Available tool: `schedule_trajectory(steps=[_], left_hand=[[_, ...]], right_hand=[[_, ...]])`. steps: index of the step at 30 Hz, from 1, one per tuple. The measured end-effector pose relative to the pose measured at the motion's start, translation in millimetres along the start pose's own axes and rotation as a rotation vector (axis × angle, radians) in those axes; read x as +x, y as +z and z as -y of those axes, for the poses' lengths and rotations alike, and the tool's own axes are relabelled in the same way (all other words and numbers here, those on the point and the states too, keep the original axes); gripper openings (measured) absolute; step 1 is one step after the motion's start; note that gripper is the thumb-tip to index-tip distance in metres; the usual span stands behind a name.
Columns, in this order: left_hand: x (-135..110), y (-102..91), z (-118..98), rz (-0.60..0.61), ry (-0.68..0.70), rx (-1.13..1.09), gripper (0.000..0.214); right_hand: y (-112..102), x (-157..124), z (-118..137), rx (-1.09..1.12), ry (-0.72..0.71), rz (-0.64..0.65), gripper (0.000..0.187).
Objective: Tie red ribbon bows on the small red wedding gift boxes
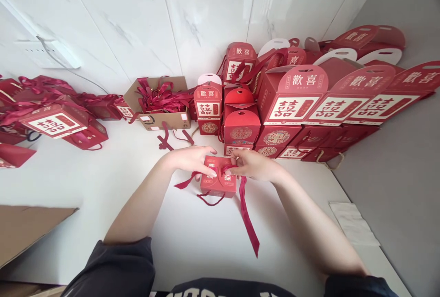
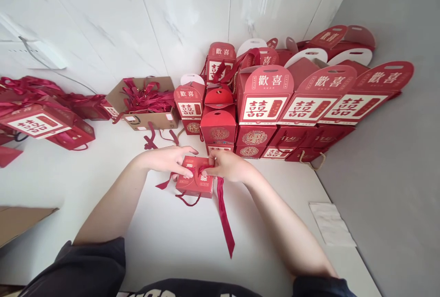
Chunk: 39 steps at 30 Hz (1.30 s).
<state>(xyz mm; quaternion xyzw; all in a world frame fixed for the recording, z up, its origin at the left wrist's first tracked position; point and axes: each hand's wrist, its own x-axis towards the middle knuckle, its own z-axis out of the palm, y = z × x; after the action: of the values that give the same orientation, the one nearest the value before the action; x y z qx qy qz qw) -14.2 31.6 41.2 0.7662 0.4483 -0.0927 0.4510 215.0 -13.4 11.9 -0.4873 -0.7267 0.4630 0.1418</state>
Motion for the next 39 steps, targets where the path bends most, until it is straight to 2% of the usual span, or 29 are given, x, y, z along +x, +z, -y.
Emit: schedule_trajectory(steps=[2,4,11,14,17,20,24,28,31,34,37,39], left_hand=[[-5,-5.9,1,0.065,0.017,-0.046,0.081],[-11,-13.0,2,0.079,0.034,-0.047,0.077],[-26,-31.4,6,0.053,-0.002,-0.023,0.062],[-32,-35.1,5,0.029,-0.058,-0.002,0.063],[-39,-39.1,4,-0.012,-0.098,0.002,0.067],[-47,-42.7,5,-0.017,-0.061,-0.036,0.063],[-55,-44.5,9,-0.032,0.121,-0.17,0.045],[-57,-44.6,15,0.012,0.273,-0.323,0.023],[-60,-44.8,16,0.033,0.365,-0.377,0.023],[-63,-43.2,11,0.028,0.399,-0.331,0.028],[-63,-38.1,2,-0.05,0.426,-0.264,0.026],[-62,-33.1,-5,-0.176,0.475,-0.238,0.018]], right_hand=[[5,3,-1,-0.011,0.024,-0.018,0.025],[7,5,-2,-0.009,0.032,-0.013,0.025],[0,4,-6,0.169,-0.035,0.1,0.033],[-5,1,-4,0.225,-0.067,0.127,0.035],[-7,-2,-2,0.252,-0.087,0.096,0.03],[-8,-5,-1,0.262,-0.149,0.013,0.022],[-13,-14,8,0.324,-0.246,-0.143,0.019],[-18,-26,21,0.372,-0.315,-0.299,0.021],[-22,-33,26,0.418,-0.408,-0.362,0.019],[-26,-38,28,0.478,-0.459,-0.464,0.017],[-27,-36,34,0.45,-0.488,-0.665,0.018],[-25,-32,41,0.412,-0.518,-0.828,0.019]])
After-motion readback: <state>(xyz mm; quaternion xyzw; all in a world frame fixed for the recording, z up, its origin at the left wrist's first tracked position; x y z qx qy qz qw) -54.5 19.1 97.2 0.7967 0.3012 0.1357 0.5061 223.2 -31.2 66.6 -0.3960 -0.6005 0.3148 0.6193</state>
